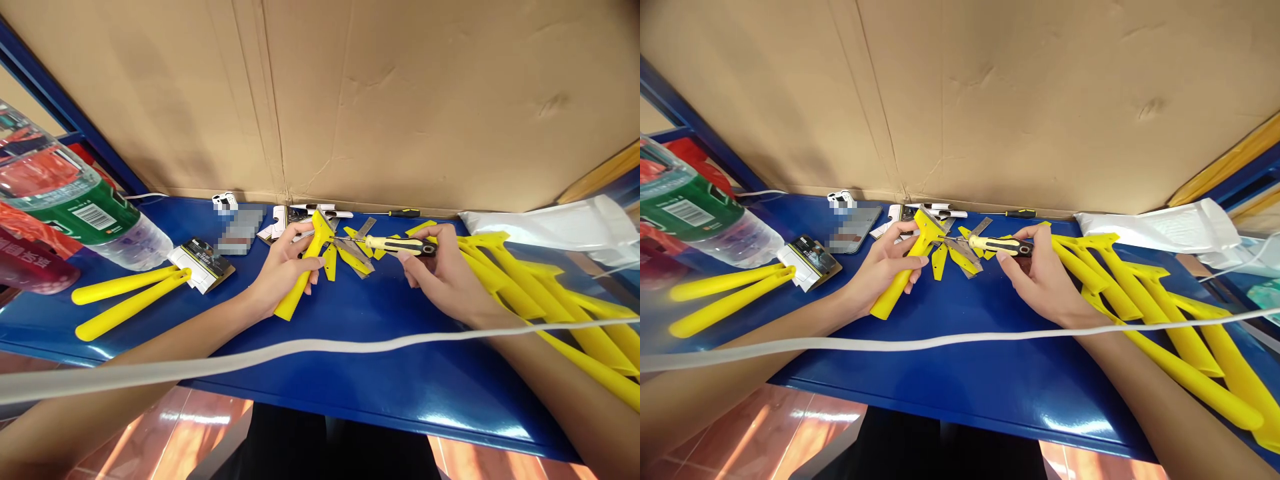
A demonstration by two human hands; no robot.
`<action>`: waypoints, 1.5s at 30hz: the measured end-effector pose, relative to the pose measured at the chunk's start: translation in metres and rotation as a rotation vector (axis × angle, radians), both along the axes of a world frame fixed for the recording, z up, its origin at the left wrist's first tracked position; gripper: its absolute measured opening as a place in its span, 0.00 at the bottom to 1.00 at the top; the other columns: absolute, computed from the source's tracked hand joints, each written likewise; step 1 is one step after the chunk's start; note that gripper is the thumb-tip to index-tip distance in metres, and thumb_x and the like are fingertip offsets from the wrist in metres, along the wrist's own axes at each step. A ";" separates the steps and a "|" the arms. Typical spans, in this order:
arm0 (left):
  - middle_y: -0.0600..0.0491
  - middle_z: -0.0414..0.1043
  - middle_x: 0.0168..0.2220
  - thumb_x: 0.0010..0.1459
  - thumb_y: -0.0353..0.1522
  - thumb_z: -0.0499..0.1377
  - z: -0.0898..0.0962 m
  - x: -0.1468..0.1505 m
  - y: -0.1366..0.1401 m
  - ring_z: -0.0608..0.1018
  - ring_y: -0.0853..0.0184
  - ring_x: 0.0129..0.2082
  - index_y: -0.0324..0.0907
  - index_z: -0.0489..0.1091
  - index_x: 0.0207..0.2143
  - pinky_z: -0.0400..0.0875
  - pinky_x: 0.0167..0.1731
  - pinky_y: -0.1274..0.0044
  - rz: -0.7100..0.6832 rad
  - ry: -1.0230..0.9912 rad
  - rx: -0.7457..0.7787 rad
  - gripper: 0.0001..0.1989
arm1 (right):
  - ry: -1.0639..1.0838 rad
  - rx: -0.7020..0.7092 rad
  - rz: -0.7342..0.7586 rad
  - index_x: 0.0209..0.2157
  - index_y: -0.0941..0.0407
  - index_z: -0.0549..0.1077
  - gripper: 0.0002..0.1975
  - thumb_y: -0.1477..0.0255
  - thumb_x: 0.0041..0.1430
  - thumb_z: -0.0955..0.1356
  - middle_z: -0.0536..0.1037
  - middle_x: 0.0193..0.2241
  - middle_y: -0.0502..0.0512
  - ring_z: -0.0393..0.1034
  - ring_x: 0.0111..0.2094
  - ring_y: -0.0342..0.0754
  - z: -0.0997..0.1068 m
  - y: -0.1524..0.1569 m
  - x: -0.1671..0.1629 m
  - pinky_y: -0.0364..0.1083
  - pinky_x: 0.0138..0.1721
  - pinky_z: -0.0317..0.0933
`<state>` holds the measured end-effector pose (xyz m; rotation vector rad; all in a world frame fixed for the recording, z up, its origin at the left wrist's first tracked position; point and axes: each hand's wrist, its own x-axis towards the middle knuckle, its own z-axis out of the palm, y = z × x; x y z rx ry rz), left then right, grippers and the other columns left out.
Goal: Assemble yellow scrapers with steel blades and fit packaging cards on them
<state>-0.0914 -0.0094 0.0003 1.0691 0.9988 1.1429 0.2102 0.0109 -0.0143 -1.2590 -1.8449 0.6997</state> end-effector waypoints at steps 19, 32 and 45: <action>0.54 0.80 0.49 0.52 0.29 0.77 0.000 0.000 0.000 0.76 0.75 0.21 0.49 0.66 0.55 0.72 0.16 0.79 -0.001 0.003 -0.004 0.33 | 0.035 0.043 -0.029 0.50 0.47 0.61 0.31 0.42 0.68 0.77 0.78 0.35 0.53 0.74 0.27 0.53 0.000 -0.002 -0.004 0.54 0.28 0.73; 0.51 0.80 0.56 0.50 0.27 0.74 0.000 0.000 0.001 0.76 0.76 0.21 0.49 0.67 0.57 0.73 0.16 0.78 0.017 0.032 -0.006 0.33 | -0.227 0.014 -0.084 0.37 0.47 0.62 0.32 0.33 0.71 0.67 0.72 0.19 0.47 0.65 0.20 0.51 0.006 0.001 0.000 0.52 0.26 0.58; 0.54 0.80 0.51 0.51 0.29 0.75 0.001 0.001 0.000 0.76 0.75 0.21 0.49 0.66 0.55 0.72 0.16 0.79 -0.002 0.022 -0.027 0.32 | -0.044 0.101 -0.015 0.51 0.48 0.63 0.29 0.41 0.70 0.74 0.78 0.37 0.55 0.74 0.29 0.53 0.003 -0.004 -0.002 0.53 0.30 0.69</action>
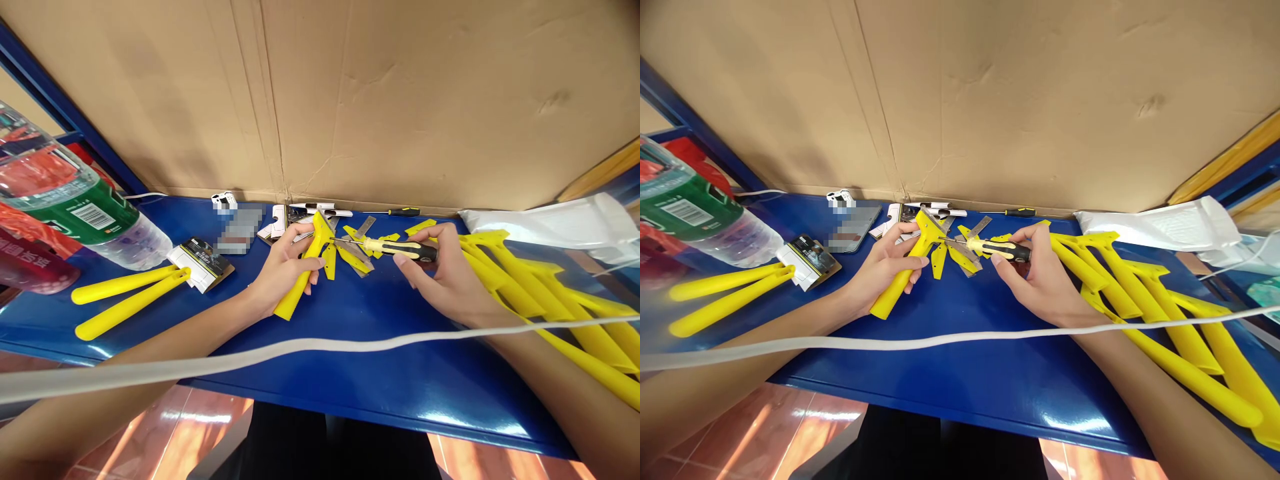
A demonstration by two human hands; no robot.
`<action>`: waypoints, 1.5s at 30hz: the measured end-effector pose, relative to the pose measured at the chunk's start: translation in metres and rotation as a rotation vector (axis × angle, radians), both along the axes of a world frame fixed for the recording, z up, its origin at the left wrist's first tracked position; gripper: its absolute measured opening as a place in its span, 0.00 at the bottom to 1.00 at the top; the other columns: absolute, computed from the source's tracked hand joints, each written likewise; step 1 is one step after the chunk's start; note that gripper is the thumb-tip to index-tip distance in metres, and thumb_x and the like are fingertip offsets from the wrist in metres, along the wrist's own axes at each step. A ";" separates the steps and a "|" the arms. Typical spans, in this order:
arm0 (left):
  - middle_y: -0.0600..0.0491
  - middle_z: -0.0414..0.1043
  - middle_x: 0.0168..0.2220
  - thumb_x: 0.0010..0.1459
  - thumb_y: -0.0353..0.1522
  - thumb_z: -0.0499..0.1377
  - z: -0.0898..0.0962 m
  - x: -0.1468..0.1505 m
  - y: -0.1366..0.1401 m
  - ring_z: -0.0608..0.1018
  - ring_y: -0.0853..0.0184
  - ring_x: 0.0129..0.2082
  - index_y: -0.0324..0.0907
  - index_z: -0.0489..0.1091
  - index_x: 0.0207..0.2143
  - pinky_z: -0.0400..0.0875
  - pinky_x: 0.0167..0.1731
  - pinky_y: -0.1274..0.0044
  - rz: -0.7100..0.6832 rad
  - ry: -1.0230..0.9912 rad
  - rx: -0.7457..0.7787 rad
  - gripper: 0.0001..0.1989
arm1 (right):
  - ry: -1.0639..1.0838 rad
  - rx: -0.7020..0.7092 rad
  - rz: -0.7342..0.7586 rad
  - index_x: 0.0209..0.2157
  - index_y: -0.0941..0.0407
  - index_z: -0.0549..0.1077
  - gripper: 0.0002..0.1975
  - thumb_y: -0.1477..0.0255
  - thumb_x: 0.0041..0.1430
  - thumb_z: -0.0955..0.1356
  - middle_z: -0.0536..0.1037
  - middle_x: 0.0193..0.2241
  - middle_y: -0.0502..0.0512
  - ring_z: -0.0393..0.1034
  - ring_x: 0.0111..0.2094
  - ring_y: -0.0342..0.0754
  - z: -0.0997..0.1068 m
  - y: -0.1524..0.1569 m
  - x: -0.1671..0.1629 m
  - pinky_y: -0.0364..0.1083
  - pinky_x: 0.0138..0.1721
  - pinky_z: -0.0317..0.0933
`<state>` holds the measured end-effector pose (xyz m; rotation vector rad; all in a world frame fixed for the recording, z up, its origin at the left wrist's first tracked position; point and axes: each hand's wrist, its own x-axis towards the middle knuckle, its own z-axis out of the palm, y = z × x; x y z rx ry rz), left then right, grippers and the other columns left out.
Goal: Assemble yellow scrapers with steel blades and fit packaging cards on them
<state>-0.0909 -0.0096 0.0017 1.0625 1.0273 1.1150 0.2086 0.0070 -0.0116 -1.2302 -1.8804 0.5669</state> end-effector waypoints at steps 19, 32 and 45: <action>0.54 0.80 0.50 0.50 0.29 0.78 0.000 0.002 -0.001 0.76 0.75 0.21 0.49 0.66 0.54 0.72 0.16 0.78 -0.010 -0.021 -0.001 0.33 | 0.034 -0.036 -0.084 0.45 0.48 0.68 0.27 0.38 0.76 0.67 0.73 0.22 0.48 0.69 0.22 0.52 0.001 0.005 0.000 0.52 0.28 0.64; 0.55 0.80 0.49 0.48 0.30 0.78 0.001 0.002 -0.001 0.76 0.75 0.21 0.49 0.66 0.54 0.71 0.16 0.78 0.003 0.001 -0.008 0.34 | -0.005 0.028 -0.011 0.51 0.48 0.67 0.21 0.45 0.77 0.70 0.77 0.34 0.54 0.73 0.29 0.54 -0.010 0.003 0.008 0.54 0.31 0.70; 0.55 0.80 0.49 0.50 0.29 0.78 0.000 0.001 -0.001 0.76 0.75 0.21 0.49 0.66 0.54 0.72 0.16 0.79 0.004 -0.014 -0.011 0.33 | -0.137 -0.003 -0.130 0.33 0.48 0.67 0.32 0.34 0.73 0.66 0.71 0.19 0.49 0.63 0.21 0.50 0.008 0.004 0.001 0.51 0.27 0.56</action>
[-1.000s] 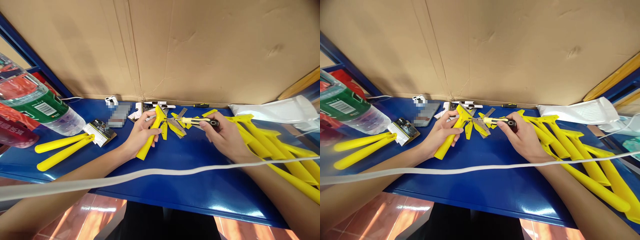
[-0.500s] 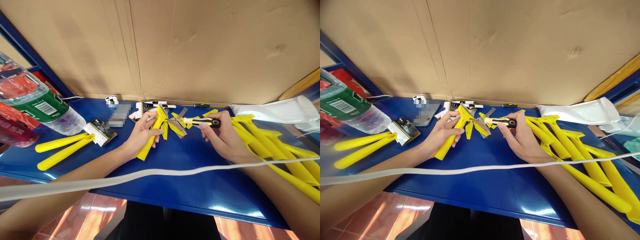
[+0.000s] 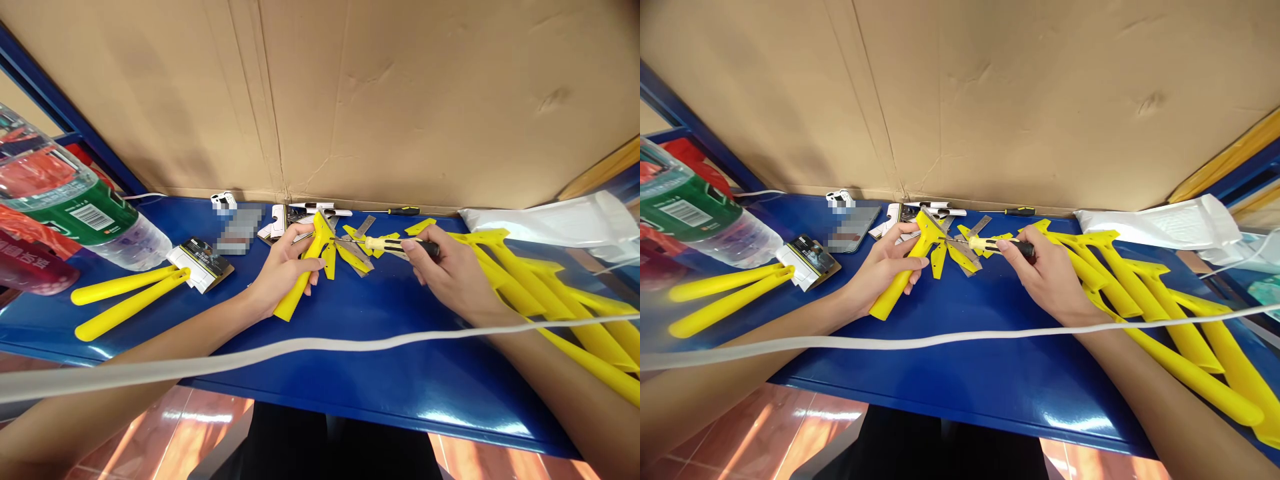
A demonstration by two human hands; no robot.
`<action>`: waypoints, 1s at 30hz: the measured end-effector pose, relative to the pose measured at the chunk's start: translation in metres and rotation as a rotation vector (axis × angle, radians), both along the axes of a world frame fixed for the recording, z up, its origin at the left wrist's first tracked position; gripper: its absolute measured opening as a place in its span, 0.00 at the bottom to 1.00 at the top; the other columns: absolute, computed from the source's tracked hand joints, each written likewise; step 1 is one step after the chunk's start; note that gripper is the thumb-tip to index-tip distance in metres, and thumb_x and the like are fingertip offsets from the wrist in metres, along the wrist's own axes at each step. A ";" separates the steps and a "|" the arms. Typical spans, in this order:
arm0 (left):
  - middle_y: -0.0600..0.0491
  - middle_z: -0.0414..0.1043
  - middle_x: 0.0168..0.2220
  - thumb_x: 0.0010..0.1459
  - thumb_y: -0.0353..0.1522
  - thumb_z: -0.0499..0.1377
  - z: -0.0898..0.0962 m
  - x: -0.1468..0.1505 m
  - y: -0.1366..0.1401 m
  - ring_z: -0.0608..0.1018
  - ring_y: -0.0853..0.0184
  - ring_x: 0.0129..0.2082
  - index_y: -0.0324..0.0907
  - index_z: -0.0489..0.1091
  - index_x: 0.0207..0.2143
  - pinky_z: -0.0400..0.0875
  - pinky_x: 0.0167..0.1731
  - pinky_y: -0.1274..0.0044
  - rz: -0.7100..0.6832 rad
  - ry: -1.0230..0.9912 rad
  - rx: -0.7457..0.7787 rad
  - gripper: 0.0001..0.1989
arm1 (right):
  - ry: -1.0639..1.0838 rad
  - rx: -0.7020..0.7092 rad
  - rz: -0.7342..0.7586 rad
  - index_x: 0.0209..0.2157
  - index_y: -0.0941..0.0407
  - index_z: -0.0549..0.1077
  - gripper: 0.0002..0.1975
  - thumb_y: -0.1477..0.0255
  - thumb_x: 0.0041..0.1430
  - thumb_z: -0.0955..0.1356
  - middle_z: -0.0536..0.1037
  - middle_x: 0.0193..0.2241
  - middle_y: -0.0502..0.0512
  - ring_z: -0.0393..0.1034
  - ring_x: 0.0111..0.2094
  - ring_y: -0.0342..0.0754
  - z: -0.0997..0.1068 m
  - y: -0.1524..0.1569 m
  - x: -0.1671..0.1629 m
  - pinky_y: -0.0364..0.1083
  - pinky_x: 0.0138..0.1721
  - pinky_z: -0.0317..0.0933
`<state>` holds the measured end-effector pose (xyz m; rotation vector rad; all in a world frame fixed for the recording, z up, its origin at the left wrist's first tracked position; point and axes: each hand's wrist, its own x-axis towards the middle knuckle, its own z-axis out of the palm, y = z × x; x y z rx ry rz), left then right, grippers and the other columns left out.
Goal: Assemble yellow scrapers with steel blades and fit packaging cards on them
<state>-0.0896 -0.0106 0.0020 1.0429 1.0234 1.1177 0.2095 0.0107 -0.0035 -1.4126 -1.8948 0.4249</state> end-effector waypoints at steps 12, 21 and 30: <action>0.53 0.81 0.53 0.50 0.31 0.78 -0.003 -0.002 0.001 0.76 0.76 0.21 0.49 0.67 0.54 0.72 0.16 0.79 -0.021 -0.002 0.015 0.33 | 0.210 -0.094 0.106 0.48 0.47 0.61 0.32 0.40 0.67 0.76 0.74 0.29 0.48 0.71 0.24 0.51 -0.007 0.002 0.000 0.52 0.25 0.66; 0.55 0.80 0.50 0.51 0.30 0.78 -0.003 -0.002 0.002 0.76 0.75 0.21 0.49 0.67 0.55 0.72 0.16 0.79 -0.017 0.009 0.011 0.33 | 0.143 -0.063 0.165 0.48 0.46 0.64 0.26 0.45 0.70 0.75 0.77 0.31 0.52 0.72 0.28 0.54 -0.009 -0.003 0.001 0.54 0.29 0.67; 0.55 0.81 0.48 0.52 0.29 0.77 -0.002 -0.002 0.002 0.76 0.75 0.21 0.49 0.67 0.55 0.72 0.17 0.80 -0.010 0.010 0.013 0.32 | 0.051 -0.042 0.099 0.46 0.47 0.66 0.26 0.39 0.73 0.71 0.73 0.25 0.49 0.67 0.24 0.52 -0.011 0.003 0.004 0.52 0.27 0.60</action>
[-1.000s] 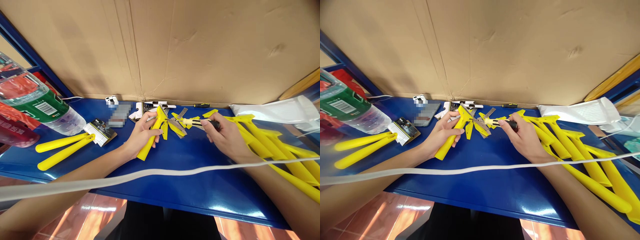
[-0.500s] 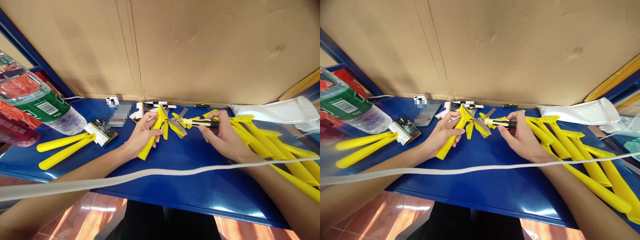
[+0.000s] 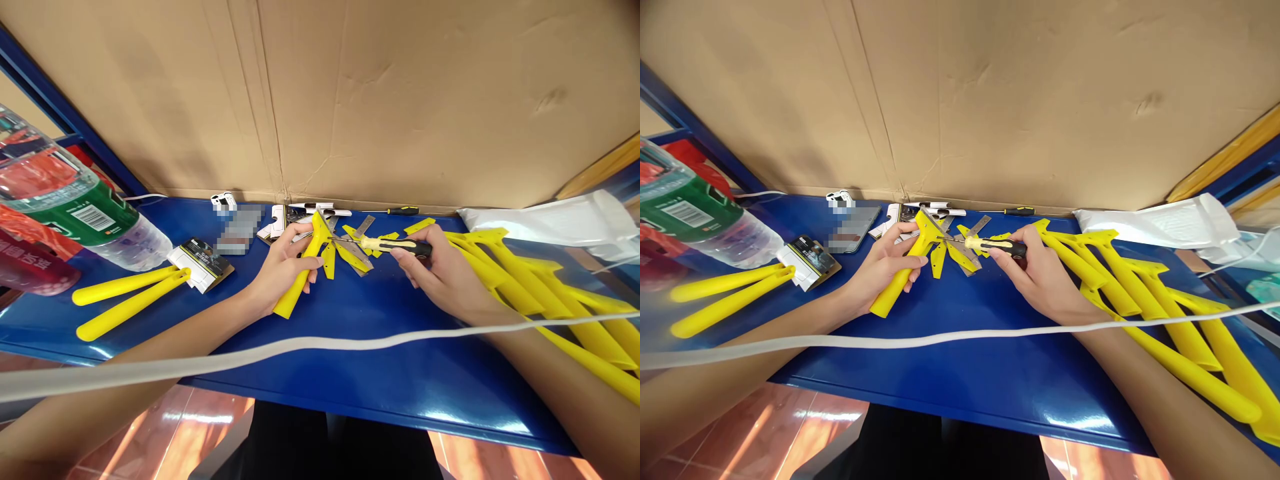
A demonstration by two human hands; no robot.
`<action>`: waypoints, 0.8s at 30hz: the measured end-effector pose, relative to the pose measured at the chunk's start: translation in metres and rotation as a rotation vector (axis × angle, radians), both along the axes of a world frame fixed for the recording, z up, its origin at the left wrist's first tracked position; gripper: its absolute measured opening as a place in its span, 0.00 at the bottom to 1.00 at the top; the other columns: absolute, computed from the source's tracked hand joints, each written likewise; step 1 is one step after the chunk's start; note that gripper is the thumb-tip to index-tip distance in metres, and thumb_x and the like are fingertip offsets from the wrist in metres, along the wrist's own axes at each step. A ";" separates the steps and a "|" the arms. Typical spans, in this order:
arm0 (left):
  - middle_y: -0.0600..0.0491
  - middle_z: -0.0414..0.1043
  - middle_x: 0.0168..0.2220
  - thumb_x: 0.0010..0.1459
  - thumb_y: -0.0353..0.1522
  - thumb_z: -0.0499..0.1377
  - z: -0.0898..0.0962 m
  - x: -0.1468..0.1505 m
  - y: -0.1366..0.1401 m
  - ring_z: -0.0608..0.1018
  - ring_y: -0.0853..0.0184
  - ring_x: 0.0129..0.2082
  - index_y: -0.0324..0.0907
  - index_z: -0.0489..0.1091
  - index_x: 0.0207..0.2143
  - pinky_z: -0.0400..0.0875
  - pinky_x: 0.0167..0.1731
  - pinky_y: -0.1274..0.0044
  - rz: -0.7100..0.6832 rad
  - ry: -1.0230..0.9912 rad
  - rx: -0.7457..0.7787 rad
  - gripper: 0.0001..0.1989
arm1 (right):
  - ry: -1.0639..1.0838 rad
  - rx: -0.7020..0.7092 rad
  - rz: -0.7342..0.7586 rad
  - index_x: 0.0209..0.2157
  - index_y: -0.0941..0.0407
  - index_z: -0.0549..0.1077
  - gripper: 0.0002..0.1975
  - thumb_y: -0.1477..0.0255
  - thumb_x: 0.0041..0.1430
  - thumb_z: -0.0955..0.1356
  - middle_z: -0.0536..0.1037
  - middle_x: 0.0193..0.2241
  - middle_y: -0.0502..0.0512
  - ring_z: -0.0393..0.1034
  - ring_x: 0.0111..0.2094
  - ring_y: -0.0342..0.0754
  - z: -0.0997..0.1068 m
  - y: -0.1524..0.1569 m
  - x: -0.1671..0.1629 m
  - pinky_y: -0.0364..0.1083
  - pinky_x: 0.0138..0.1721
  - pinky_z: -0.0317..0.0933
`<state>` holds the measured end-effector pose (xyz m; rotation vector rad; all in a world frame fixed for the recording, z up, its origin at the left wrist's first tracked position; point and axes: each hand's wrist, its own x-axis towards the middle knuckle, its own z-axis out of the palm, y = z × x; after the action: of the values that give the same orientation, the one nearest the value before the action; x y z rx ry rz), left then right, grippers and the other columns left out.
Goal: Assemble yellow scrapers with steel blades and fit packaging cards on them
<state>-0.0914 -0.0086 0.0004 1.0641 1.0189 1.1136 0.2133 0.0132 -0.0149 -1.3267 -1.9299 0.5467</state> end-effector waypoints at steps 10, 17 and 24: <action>0.53 0.81 0.52 0.52 0.29 0.77 -0.001 -0.001 -0.001 0.76 0.75 0.21 0.49 0.67 0.55 0.72 0.16 0.79 -0.004 -0.008 -0.009 0.32 | -0.027 -0.005 -0.061 0.39 0.48 0.67 0.32 0.32 0.71 0.67 0.74 0.20 0.48 0.65 0.21 0.50 0.009 -0.002 -0.005 0.51 0.26 0.57; 0.54 0.81 0.50 0.51 0.30 0.78 -0.001 0.000 -0.001 0.76 0.75 0.21 0.49 0.67 0.55 0.72 0.17 0.79 -0.005 -0.010 -0.007 0.33 | 0.038 -0.060 -0.063 0.36 0.48 0.68 0.34 0.30 0.70 0.67 0.74 0.17 0.47 0.65 0.18 0.48 0.010 -0.002 -0.007 0.50 0.25 0.59; 0.55 0.80 0.49 0.51 0.31 0.78 -0.001 -0.001 -0.001 0.76 0.75 0.22 0.50 0.67 0.55 0.72 0.16 0.79 -0.011 -0.003 -0.001 0.33 | 0.071 -0.105 -0.083 0.37 0.48 0.67 0.37 0.26 0.66 0.66 0.74 0.17 0.47 0.66 0.19 0.48 0.012 -0.003 -0.009 0.49 0.26 0.62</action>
<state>-0.0920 -0.0101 -0.0007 1.0657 1.0107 1.1055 0.2043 0.0098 -0.0031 -1.4271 -1.8018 0.6529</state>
